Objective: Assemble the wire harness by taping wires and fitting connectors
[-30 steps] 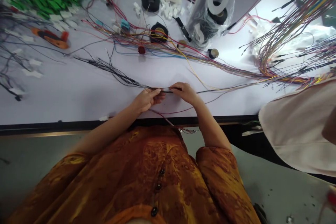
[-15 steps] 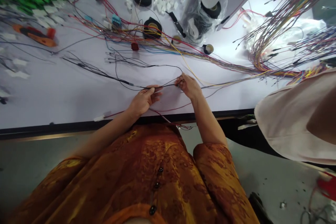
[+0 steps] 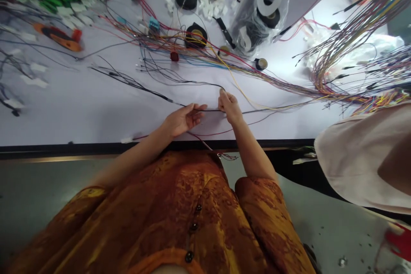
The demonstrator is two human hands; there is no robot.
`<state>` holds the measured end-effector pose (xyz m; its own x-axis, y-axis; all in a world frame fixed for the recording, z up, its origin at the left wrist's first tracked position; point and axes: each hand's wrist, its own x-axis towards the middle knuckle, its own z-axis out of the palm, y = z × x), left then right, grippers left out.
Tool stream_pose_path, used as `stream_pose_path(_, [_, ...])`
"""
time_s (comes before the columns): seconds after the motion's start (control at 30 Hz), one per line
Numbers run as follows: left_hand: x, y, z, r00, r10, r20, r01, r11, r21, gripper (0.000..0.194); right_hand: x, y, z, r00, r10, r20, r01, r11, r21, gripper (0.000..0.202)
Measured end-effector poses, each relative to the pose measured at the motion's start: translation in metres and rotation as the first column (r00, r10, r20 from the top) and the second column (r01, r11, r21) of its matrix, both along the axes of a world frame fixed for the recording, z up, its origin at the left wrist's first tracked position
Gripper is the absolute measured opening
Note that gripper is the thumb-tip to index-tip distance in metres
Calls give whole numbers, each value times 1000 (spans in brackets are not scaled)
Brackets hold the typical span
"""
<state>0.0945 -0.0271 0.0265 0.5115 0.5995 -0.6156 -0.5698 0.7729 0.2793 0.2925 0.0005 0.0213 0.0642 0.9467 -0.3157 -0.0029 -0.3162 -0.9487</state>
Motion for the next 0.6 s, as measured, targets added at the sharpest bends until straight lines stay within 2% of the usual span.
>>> stream_pose_path(0.1, [-11,3,3,999,26,41,-27,1000,10,35,-1,4,-2,994,-104,-24,103,994,-41,68])
stream_pose_path(0.2, [-53,12,14,987,157,42,-159,986,55,36,5,8,-2,983,-180,-30,177,981,-73,67])
stream_pose_path(0.27, [-95,18,22,930,366,-28,-361,926,110,38,11,11,-3,980,-200,-13,198,974,-107,66])
stream_pose_path(0.33, [-138,20,27,824,552,-129,-521,827,213,43,17,15,-3,984,-173,34,176,975,-133,65])
stream_pose_path(0.4, [-170,15,27,753,620,-221,-554,778,296,41,20,19,-1,979,-74,190,103,984,-146,61])
stream_pose_path(0.43, [-180,10,26,734,627,-260,-544,773,327,39,21,20,1,949,6,315,47,986,-161,59])
stream_pose_path(0.5, [-189,-2,21,715,624,-314,-511,774,374,30,19,20,7,818,147,556,-42,980,-197,51])
stream_pose_path(0.53, [-189,-7,19,712,621,-329,-496,776,391,25,15,19,11,725,160,670,-62,984,-167,44])
stream_pose_path(0.6, [-186,-16,16,713,612,-343,-469,779,416,20,0,12,19,541,49,839,-125,992,22,41])
